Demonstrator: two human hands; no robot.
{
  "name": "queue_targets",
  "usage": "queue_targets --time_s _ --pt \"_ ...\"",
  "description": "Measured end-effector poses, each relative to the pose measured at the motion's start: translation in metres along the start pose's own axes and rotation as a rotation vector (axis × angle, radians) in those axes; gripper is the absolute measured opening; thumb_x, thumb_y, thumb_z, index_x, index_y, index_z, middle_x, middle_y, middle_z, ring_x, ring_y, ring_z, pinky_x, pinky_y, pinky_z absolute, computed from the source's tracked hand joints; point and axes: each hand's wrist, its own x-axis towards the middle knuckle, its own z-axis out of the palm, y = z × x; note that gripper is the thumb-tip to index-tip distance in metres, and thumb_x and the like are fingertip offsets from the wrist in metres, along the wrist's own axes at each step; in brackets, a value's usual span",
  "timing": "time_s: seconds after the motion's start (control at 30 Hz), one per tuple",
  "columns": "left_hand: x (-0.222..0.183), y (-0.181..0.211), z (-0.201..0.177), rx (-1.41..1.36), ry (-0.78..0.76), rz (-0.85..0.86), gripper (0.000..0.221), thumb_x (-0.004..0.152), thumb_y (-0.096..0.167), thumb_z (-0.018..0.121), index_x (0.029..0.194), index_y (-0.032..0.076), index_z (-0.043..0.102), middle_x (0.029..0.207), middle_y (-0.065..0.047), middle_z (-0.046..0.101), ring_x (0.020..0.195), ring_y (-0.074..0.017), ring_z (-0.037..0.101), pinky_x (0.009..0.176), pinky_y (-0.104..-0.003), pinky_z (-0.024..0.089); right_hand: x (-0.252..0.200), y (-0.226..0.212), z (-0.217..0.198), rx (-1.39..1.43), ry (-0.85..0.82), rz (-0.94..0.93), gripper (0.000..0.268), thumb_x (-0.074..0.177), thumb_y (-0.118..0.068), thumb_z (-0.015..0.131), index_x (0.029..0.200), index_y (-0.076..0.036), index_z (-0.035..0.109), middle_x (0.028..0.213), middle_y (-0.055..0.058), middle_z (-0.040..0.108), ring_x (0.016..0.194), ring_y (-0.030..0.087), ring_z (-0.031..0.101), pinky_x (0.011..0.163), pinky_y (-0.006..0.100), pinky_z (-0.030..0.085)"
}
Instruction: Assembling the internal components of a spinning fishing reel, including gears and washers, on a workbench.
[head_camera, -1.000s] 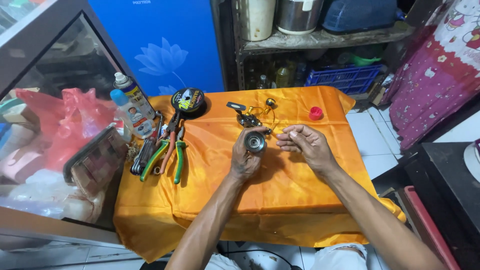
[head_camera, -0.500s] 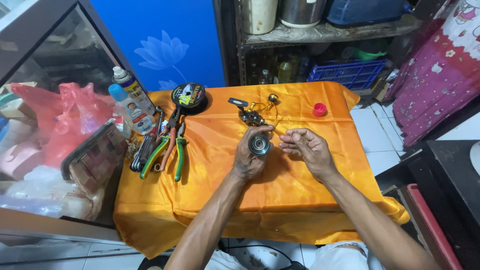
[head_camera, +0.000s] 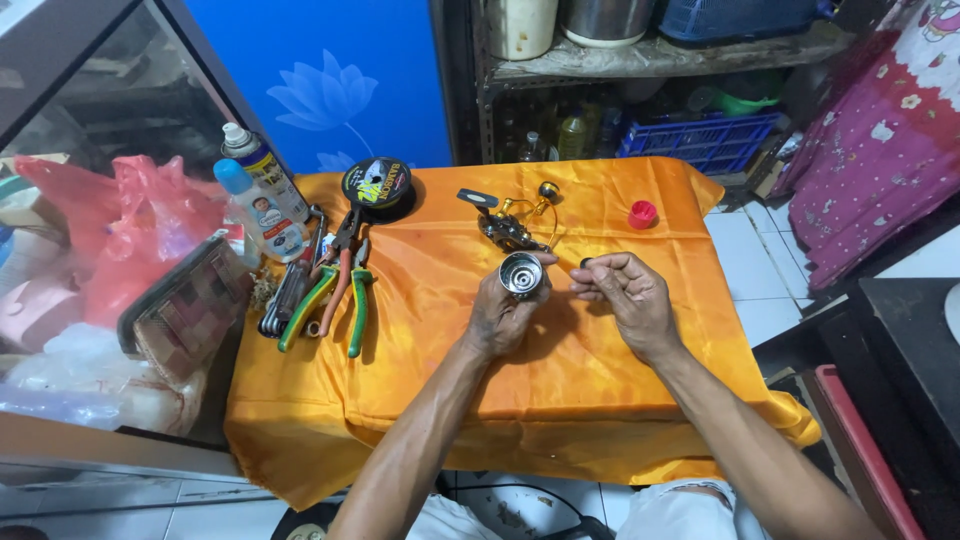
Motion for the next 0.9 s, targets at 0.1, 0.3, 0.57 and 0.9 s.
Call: queue_targets --time_s 0.1,0.3,0.57,0.9 --pt "0.003 0.008 -0.001 -0.002 -0.02 -0.002 0.031 0.094 0.017 0.067 0.123 0.004 0.068 0.087 -0.01 0.069 0.078 -0.028 0.07 0.078 -0.042 0.058 -0.003 -0.005 0.004 0.005 -0.023 -0.015 0.024 0.103 -0.014 0.06 0.118 0.005 0.062 0.103 0.021 0.077 0.09 0.022 0.077 0.081 0.035 0.066" --pt "0.002 0.009 0.001 0.071 -0.015 0.012 0.031 0.094 0.017 0.067 0.123 0.006 0.069 0.099 -0.014 0.071 0.083 -0.0348 0.071 0.078 -0.045 0.057 -0.005 -0.029 0.005 -0.065 -0.07 -0.087 0.028 0.106 -0.011 0.052 0.122 0.007 0.064 0.098 0.016 0.071 0.081 0.016 0.069 0.069 0.028 0.064" --pt "0.001 0.012 0.001 0.257 0.015 0.029 0.029 0.09 0.011 0.065 0.119 0.009 0.068 0.108 -0.01 0.072 0.092 -0.0343 0.072 0.08 -0.042 0.058 -0.006 -0.088 0.034 -0.738 -0.317 -0.439 0.022 0.093 -0.01 0.067 0.109 -0.014 0.082 0.079 0.009 0.055 0.067 0.019 0.057 0.059 0.031 0.051" --pt "0.0 0.018 0.004 0.468 0.07 0.029 0.033 0.089 0.017 0.061 0.122 0.017 0.066 0.103 -0.004 0.069 0.094 -0.0292 0.071 0.081 -0.039 0.059 0.0 -0.094 0.055 -1.18 -0.249 -0.453 0.019 0.089 -0.034 0.075 0.106 -0.03 0.082 0.071 0.002 0.053 0.069 0.029 0.064 0.06 0.041 0.054"
